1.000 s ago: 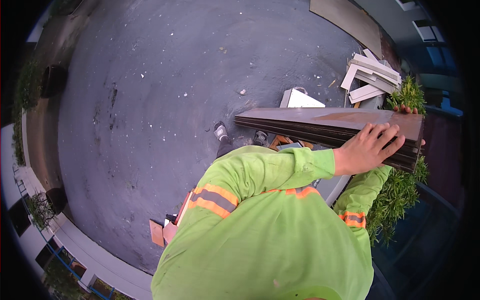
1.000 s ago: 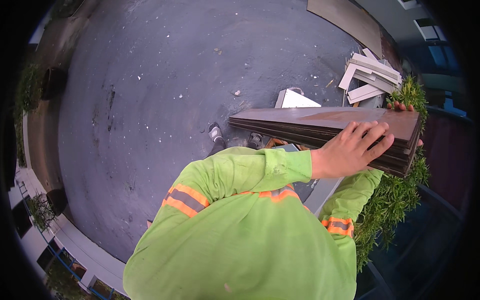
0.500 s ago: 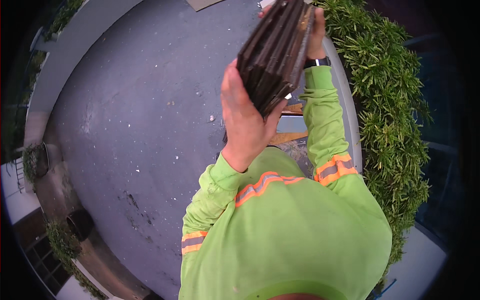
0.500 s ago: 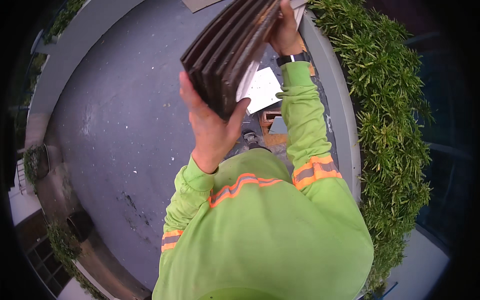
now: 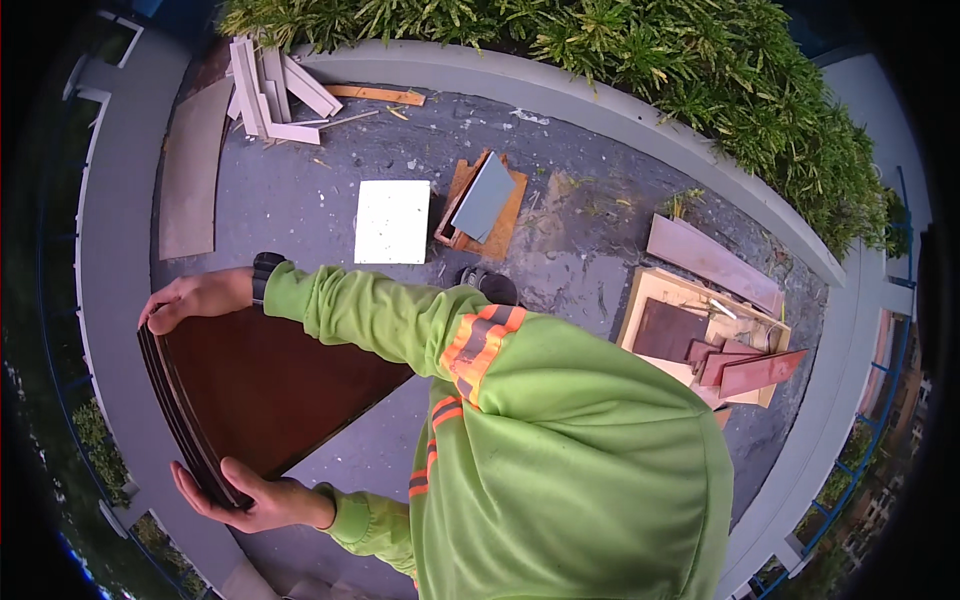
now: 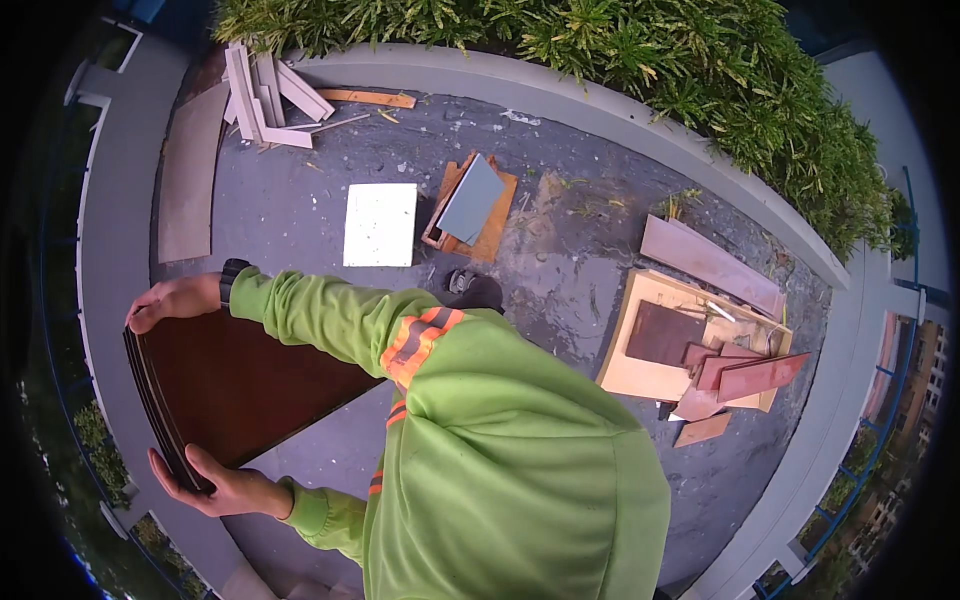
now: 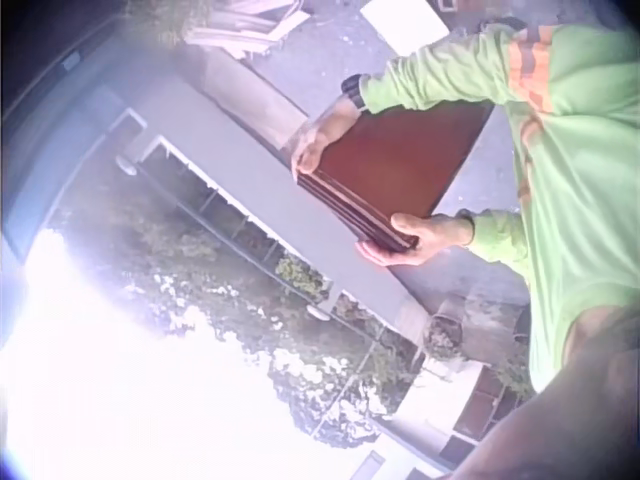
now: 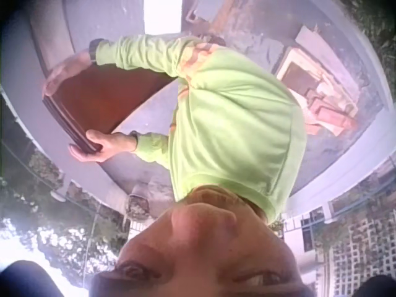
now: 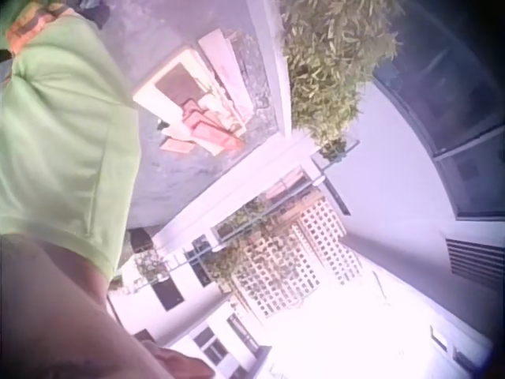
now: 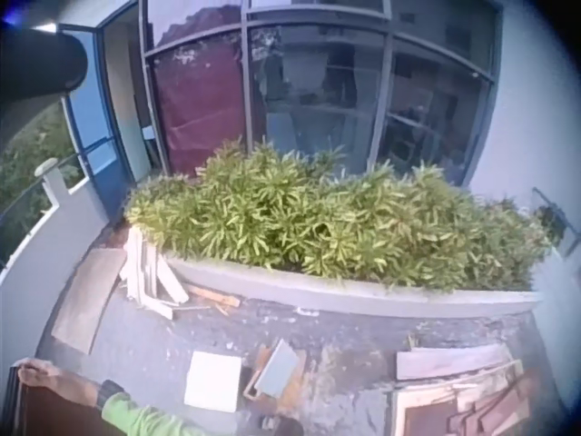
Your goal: The person picks up several brown rectangular panels from a pile on a wooden board, stacks them together by hand, and carries the stack toward a doorway.
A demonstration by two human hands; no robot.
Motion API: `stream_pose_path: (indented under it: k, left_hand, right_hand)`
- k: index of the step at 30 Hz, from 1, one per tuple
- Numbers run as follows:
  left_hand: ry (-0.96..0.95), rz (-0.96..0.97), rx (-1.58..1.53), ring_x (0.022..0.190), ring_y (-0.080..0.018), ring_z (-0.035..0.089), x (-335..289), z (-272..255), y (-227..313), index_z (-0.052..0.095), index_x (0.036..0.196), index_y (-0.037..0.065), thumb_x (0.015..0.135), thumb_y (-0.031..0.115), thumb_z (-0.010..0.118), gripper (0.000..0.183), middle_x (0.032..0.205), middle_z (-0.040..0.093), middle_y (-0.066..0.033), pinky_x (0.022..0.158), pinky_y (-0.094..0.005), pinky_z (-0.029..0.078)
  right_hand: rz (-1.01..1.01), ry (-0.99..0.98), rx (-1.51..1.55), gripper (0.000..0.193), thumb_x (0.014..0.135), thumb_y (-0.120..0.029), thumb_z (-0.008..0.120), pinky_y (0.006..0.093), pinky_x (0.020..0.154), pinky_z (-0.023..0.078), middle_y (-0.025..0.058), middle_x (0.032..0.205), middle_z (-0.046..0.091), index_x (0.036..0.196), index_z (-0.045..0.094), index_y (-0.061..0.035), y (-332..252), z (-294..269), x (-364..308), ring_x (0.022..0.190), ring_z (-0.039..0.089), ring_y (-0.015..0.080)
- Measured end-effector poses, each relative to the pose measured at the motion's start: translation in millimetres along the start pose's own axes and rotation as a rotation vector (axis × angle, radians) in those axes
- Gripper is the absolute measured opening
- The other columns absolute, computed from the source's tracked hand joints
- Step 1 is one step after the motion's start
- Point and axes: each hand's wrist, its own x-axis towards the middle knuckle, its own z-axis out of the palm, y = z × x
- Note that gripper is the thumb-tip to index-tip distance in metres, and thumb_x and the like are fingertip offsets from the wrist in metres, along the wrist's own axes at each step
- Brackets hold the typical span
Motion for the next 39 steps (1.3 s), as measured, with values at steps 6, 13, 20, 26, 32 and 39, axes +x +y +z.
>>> stream_pose_path:
  k: [6,13,20,26,32,39]
  left_hand:
    - [-0.007,-0.041,0.024,0.11,-0.0219,0.055,2,-7,-5,0.054,0.13,0.003,0.092,0.016,0.06,0.041,0.129,0.054,-0.0106,0.089,-0.0323,0.05]
    - [0.003,-0.057,0.022,0.108,-0.022,0.055,-3,-20,-8,0.053,0.13,0.003,0.093,0.016,0.061,0.04,0.129,0.053,-0.0111,0.089,-0.0332,0.05]
    - [0.006,-0.05,-0.015,0.106,-0.023,0.056,-15,-45,-9,0.053,0.13,0.003,0.093,0.016,0.062,0.04,0.126,0.053,-0.0118,0.088,-0.0342,0.052]
    - [0.069,-0.068,-0.062,0.105,-0.0234,0.058,-41,-81,-6,0.056,0.126,0.001,0.092,0.017,0.063,0.038,0.124,0.055,-0.0122,0.088,-0.0334,0.052]
    - [0.102,-0.061,-0.071,0.108,-0.0229,0.056,-67,-118,15,0.058,0.121,-0.003,0.091,0.016,0.064,0.036,0.121,0.057,-0.0127,0.091,-0.0344,0.051]
    - [0.132,-0.123,-0.072,0.11,-0.0241,0.056,-101,-154,40,0.059,0.119,-0.004,0.091,0.016,0.063,0.035,0.121,0.058,-0.0143,0.096,-0.0356,0.048]
  right_hand:
    - [0.01,-0.028,-0.006,0.069,0.086,-0.06,0.06,0.0313,0.102,0.036,0.0076,0.123,0.058,0.126,0.057,-0.0049,7,6,12,0.117,0.05,0.0202]
    - [0.026,-0.022,0.014,0.065,0.087,-0.057,0.059,0.0303,0.102,0.034,0.0067,0.122,0.058,0.125,0.058,-0.0044,8,21,9,0.117,0.05,0.0189]
    - [0.024,-0.026,0.064,0.058,0.088,-0.052,0.061,0.0306,0.1,0.037,0.0054,0.12,0.06,0.122,0.06,-0.0052,9,45,-2,0.113,0.053,0.0169]
    - [0.029,-0.024,0.066,0.057,0.088,-0.051,0.062,0.0294,0.097,0.04,0.0038,0.116,0.062,0.122,0.061,-0.0062,12,86,-24,0.11,0.054,0.0151]
    - [0.04,-0.043,0.045,0.056,0.087,-0.051,0.064,0.0289,0.094,0.042,0.0042,0.113,0.065,0.12,0.064,-0.007,12,121,-48,0.108,0.057,0.0148]
    - [0.025,-0.101,0.021,0.057,0.084,-0.053,0.066,0.0295,0.092,0.044,0.0049,0.112,0.066,0.119,0.065,-0.0076,5,158,-80,0.106,0.058,0.0153]
